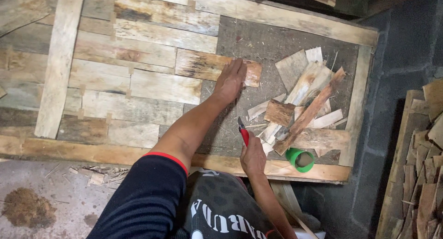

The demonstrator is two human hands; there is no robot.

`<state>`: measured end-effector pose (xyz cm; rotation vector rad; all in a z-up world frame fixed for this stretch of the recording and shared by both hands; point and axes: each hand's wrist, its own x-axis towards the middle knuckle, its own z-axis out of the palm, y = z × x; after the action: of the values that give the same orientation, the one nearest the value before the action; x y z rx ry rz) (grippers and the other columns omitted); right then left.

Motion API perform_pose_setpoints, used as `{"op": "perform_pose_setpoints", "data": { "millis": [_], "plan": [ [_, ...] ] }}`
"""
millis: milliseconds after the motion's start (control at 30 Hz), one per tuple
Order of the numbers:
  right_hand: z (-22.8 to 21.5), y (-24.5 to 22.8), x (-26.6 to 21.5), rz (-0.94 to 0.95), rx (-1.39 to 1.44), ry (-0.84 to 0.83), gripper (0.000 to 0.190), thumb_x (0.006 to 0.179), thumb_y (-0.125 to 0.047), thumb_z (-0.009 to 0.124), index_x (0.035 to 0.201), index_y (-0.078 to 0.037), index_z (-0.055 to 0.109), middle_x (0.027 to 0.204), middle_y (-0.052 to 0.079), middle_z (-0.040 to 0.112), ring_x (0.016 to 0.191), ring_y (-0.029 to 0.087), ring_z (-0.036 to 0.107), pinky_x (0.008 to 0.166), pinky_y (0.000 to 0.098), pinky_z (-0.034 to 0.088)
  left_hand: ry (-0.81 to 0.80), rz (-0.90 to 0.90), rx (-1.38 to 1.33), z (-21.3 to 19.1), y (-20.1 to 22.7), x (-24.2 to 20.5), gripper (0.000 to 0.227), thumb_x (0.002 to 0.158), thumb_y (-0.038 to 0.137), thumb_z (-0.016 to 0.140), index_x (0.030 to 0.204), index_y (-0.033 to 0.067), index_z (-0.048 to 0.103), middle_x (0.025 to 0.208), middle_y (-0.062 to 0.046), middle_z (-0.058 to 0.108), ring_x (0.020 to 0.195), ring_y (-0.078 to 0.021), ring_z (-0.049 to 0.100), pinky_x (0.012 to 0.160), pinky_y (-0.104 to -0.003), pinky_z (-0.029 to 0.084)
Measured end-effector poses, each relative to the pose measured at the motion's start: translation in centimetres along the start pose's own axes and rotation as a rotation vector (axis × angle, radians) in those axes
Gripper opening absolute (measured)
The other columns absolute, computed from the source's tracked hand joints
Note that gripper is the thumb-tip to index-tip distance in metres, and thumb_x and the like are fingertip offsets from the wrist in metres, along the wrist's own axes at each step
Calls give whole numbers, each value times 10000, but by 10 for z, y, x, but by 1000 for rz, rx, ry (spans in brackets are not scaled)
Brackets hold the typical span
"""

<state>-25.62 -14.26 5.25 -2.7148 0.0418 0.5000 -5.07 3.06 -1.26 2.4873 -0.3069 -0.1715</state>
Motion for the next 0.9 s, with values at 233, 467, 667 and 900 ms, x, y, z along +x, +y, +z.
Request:
{"op": "perform_pose_setpoints", "data": {
  "millis": [233,467,667,900],
  "plan": [
    [14,0,-10,-52,-51,32,565,916,-146,649,1435,-68,441,1123,223,577,1046,424,596,874,513,506,65,-121,26,-24,-37,-74,725,884,171,712,1484,-84,396,1596,-310,252,1506,-436,201,1259,-554,139],
    [-4,-29,-16,-76,-177,29,582,850,-243,726,1356,-30,532,1111,206,591,1023,387,591,837,520,483,-9,-265,167,-50,-77,-122,839,975,427,615,1586,-34,273,1679,-251,130,1561,-401,83,1267,-511,85],
    [-11,-42,24,-152,-190,123,501,862,-255,731,1281,-14,598,1121,210,609,1049,380,579,899,516,451,-10,-313,135,-61,-86,-138,813,1005,481,558,1604,20,261,1708,-201,84,1580,-378,40,1276,-501,67],
    [8,-21,120,-257,-140,242,537,856,-64,648,1380,20,567,1444,325,510,1304,469,497,1112,496,406,-84,-306,206,-57,-98,-143,821,1018,526,472,1635,52,208,1714,-145,4,1573,-362,-13,1270,-489,31]
  ]
}}
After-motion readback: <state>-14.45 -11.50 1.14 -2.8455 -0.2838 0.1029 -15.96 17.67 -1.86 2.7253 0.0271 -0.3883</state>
